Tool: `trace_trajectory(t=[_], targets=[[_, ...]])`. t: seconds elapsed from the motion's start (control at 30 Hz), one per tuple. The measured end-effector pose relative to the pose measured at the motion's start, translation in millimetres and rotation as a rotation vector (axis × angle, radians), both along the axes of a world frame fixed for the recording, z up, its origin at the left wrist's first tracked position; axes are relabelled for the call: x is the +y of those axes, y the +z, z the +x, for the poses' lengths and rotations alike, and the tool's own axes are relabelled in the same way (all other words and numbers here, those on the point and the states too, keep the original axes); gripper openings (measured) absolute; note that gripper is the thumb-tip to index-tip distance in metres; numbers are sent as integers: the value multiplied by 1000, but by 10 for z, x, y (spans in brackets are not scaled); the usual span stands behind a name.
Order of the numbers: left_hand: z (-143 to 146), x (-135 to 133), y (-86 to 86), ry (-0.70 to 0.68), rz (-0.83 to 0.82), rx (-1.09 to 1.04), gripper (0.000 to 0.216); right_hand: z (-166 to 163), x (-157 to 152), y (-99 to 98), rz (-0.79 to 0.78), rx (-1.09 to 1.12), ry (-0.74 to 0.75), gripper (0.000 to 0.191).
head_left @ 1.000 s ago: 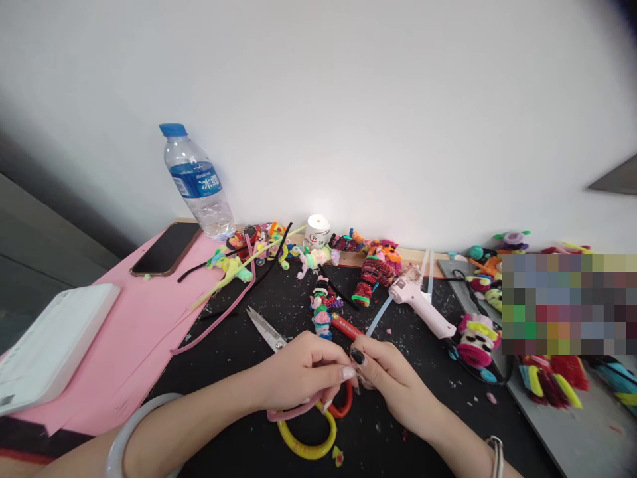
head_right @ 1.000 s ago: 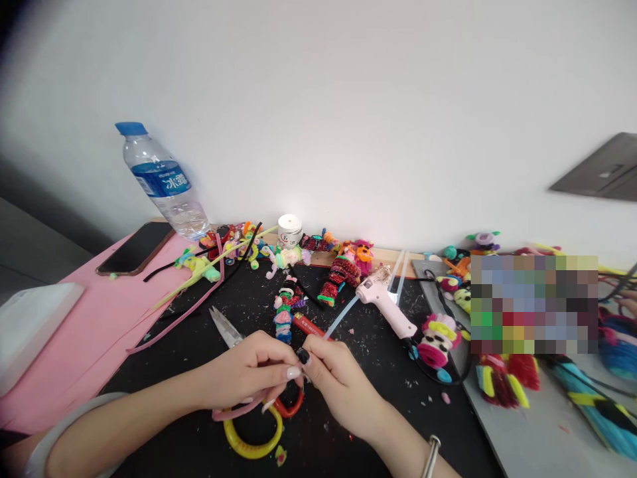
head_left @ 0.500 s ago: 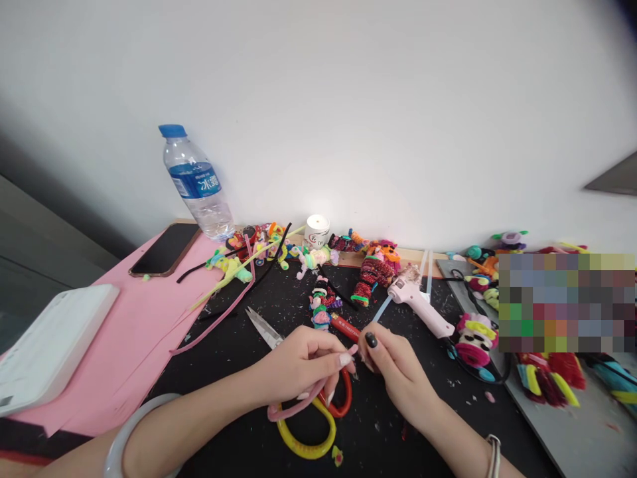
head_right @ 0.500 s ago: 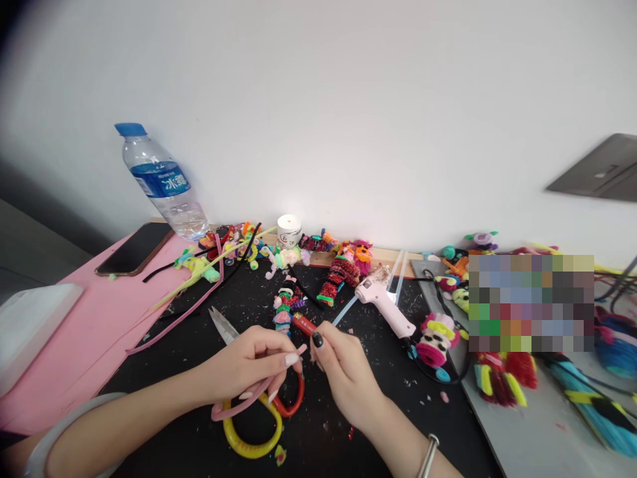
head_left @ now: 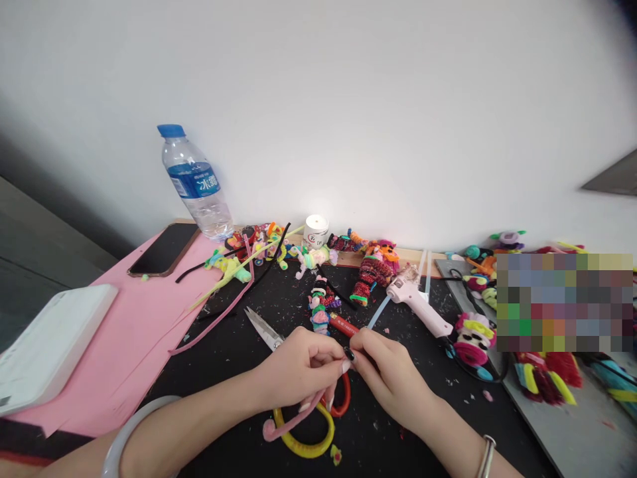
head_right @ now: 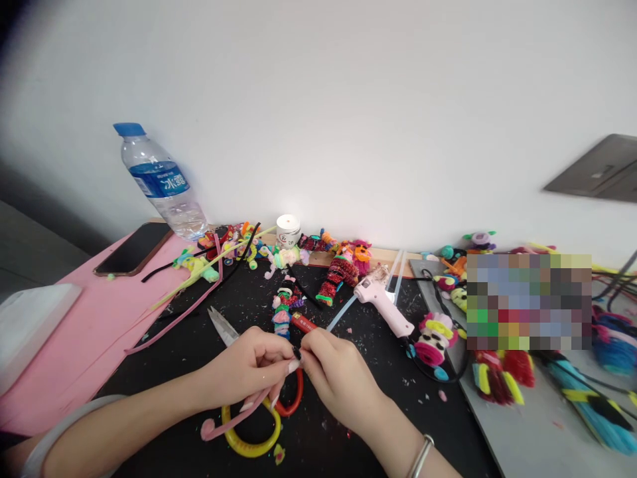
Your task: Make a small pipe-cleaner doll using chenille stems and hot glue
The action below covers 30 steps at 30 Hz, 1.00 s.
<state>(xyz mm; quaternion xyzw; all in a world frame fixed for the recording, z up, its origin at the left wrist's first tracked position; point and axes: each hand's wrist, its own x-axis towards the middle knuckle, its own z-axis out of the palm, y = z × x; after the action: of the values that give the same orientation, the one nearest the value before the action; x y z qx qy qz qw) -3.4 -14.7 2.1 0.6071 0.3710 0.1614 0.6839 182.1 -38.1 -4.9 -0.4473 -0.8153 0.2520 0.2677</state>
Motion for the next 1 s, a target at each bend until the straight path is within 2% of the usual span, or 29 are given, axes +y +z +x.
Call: trace_trajectory(t=[0.27, 0.53, 0.77, 0.9, 1.0], targets=[[-12, -1, 6, -42, -27, 13, 29, 1, 7, 18, -94, 110, -18, 22], [-39, 43, 61, -127, -84, 9, 24, 93, 28, 11, -1, 198, -297, 23], [-107, 151, 40, -183, -222, -170, 35, 110, 42, 4, 8, 328, -466, 25], [-138, 206, 10, -176, -306, -306, 41, 133, 64, -10, 27, 336, -524, 26], [-138, 227, 8, -163, -366, -313, 44, 146, 69, -13, 26, 350, -534, 28]])
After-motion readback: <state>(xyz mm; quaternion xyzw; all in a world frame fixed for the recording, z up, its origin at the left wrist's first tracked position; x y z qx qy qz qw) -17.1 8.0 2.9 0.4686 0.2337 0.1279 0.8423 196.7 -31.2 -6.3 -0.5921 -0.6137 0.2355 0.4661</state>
